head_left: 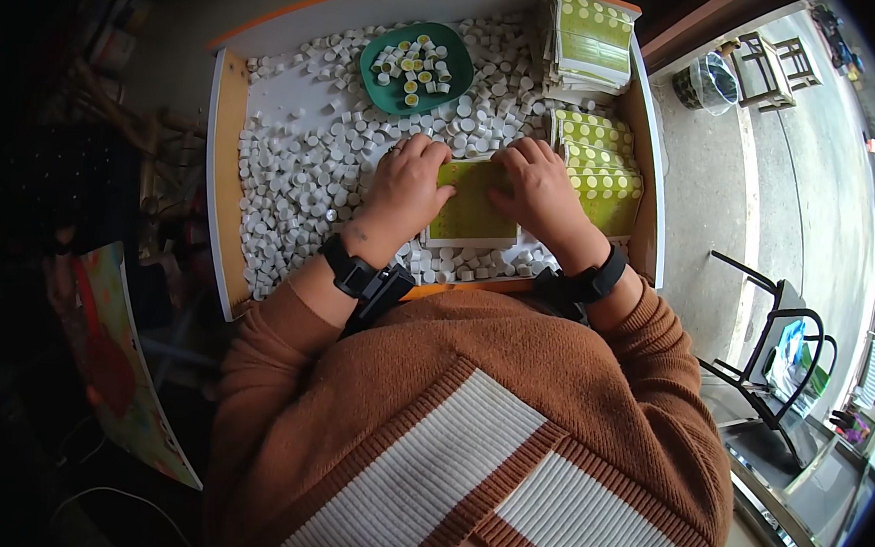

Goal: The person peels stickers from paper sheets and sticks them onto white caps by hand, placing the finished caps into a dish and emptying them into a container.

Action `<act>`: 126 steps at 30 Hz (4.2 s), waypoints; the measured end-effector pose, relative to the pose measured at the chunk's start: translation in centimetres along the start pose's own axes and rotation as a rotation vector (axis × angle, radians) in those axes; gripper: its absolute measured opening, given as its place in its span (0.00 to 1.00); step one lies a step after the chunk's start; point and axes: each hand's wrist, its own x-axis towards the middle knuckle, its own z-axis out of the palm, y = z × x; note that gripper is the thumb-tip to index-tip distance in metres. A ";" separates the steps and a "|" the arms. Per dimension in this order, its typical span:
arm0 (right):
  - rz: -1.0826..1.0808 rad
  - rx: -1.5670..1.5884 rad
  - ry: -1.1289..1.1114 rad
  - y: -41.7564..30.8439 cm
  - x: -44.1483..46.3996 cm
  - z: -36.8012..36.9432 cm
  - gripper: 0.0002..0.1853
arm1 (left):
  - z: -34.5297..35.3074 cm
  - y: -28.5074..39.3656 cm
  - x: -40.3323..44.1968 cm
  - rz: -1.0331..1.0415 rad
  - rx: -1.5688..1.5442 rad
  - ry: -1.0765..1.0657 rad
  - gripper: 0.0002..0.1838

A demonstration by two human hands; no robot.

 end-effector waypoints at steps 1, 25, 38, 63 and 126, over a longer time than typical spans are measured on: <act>-0.001 -0.006 0.002 -0.1 0.1 -0.1 0.19 | 0.0 0.1 0.0 -0.001 0.007 -0.003 0.21; 0.452 0.830 -0.271 0.4 0.0 -2.8 0.09 | -3.0 1.6 0.1 0.093 -0.176 0.181 0.12; 0.358 1.328 -0.206 -2.2 0.3 -4.1 0.04 | -4.1 4.4 0.5 0.250 -0.310 0.238 0.08; 0.286 1.245 -0.055 -1.9 0.3 -4.3 0.04 | -5.2 3.8 0.7 0.088 -0.533 0.132 0.04; -0.154 0.108 -0.040 -2.9 1.8 3.5 0.17 | -2.7 -5.2 1.7 -0.021 0.256 0.052 0.13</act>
